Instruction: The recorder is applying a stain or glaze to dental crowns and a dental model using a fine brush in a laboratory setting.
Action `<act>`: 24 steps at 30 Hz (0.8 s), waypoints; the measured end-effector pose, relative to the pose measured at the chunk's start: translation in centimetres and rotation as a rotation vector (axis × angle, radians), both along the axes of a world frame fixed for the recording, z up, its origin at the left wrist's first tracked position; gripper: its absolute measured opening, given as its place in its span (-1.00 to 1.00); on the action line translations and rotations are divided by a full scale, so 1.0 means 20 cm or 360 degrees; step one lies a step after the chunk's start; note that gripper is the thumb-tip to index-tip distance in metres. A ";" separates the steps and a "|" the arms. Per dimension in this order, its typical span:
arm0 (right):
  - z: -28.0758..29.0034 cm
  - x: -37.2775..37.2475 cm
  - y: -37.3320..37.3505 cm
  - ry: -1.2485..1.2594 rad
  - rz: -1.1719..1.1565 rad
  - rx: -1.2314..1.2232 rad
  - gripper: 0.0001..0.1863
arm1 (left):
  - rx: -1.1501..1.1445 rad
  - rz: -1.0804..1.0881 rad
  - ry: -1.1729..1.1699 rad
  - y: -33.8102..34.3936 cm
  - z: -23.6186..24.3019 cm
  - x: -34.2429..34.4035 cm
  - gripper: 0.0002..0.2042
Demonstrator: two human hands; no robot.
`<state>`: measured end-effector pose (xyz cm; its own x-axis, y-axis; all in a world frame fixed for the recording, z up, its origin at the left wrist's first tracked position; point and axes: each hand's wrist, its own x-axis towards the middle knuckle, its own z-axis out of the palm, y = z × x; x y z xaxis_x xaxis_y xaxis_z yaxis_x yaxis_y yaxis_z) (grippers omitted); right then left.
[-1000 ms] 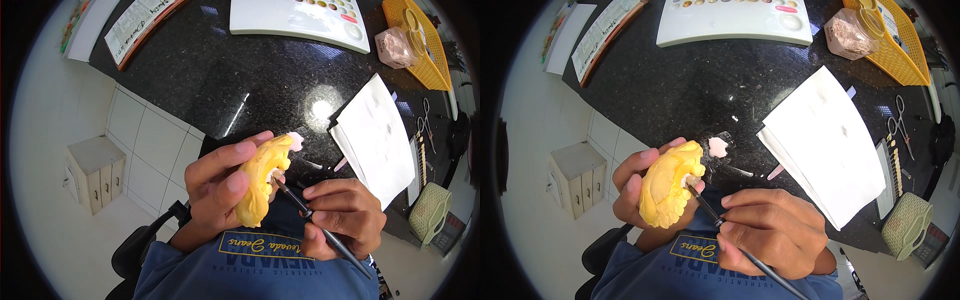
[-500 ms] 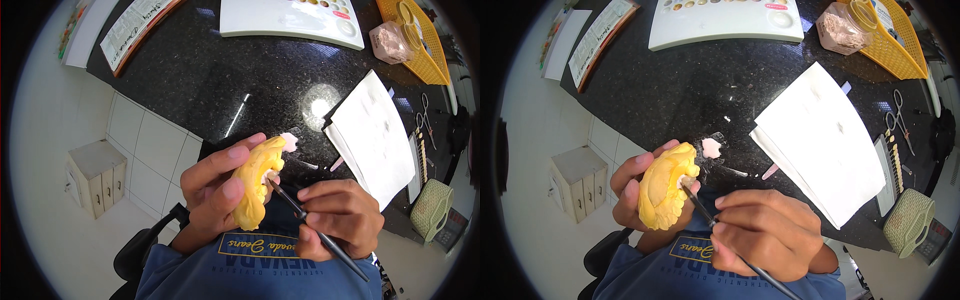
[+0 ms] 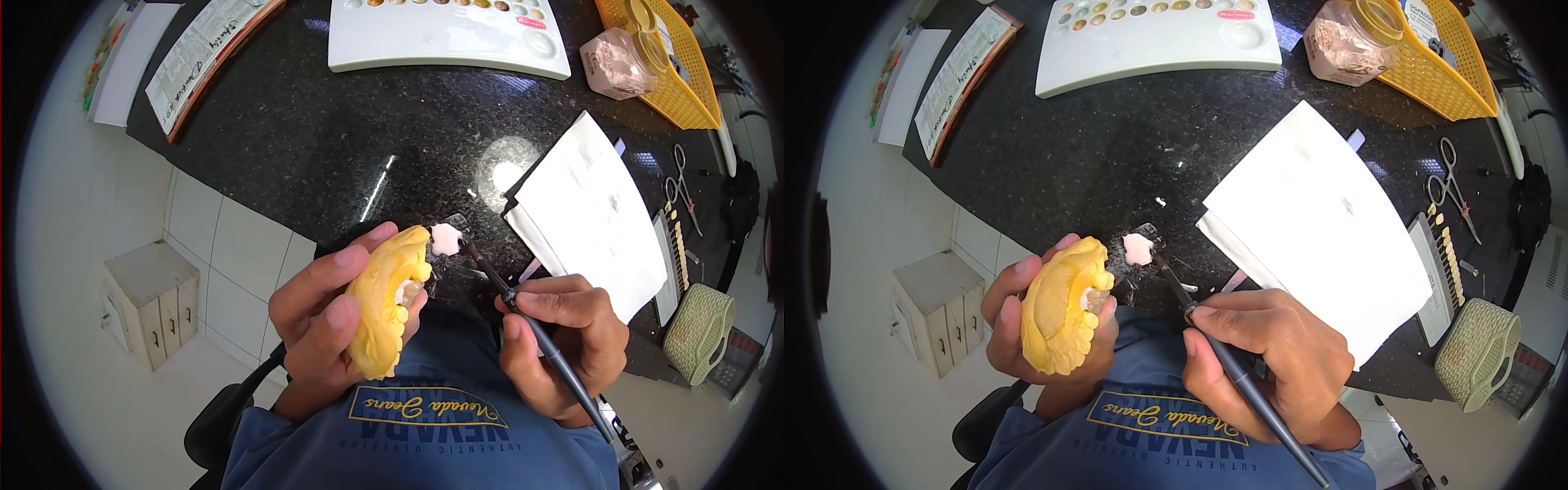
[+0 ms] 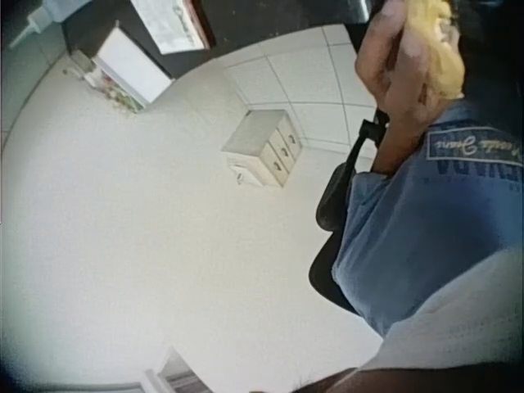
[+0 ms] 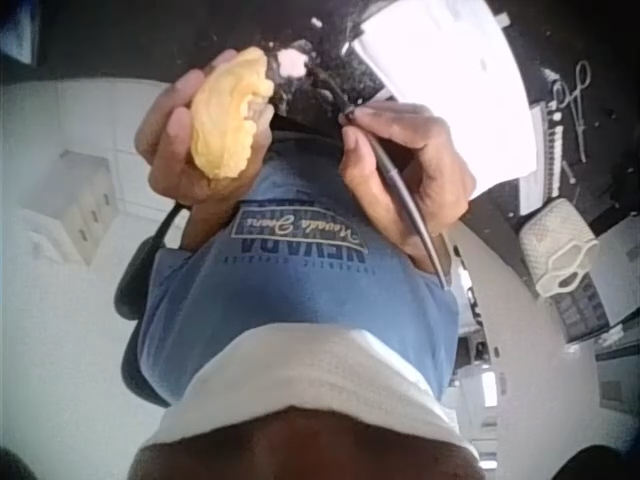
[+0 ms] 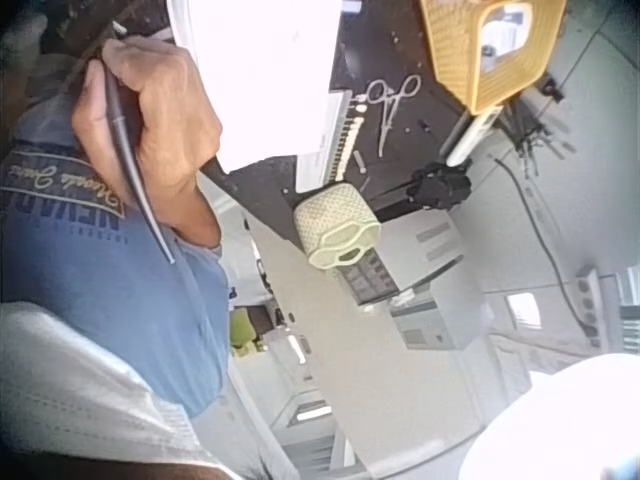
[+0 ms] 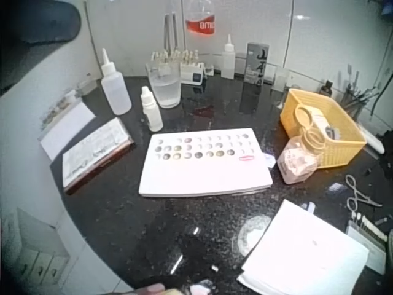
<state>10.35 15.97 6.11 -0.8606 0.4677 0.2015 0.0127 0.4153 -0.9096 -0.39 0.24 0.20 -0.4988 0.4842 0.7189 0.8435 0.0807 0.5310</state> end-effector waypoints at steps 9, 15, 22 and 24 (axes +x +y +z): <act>0.01 -0.01 0.01 -0.0055 0.0045 0.0094 -0.79 | -0.0021 -0.0021 -0.0056 -0.01 0.01 0.00 -0.27; 0.02 -0.01 0.01 -0.0087 0.0044 0.0099 -0.79 | -0.0058 -0.0040 -0.0087 -0.01 0.03 0.00 -0.27; 0.02 -0.01 0.02 -0.0050 0.0102 0.0072 -0.79 | -0.0091 -0.0061 -0.0089 -0.02 0.02 0.00 -0.28; 0.03 0.00 0.02 0.0001 0.0111 0.0024 -0.79 | -0.0078 -0.0068 -0.0071 -0.02 0.02 0.00 -0.29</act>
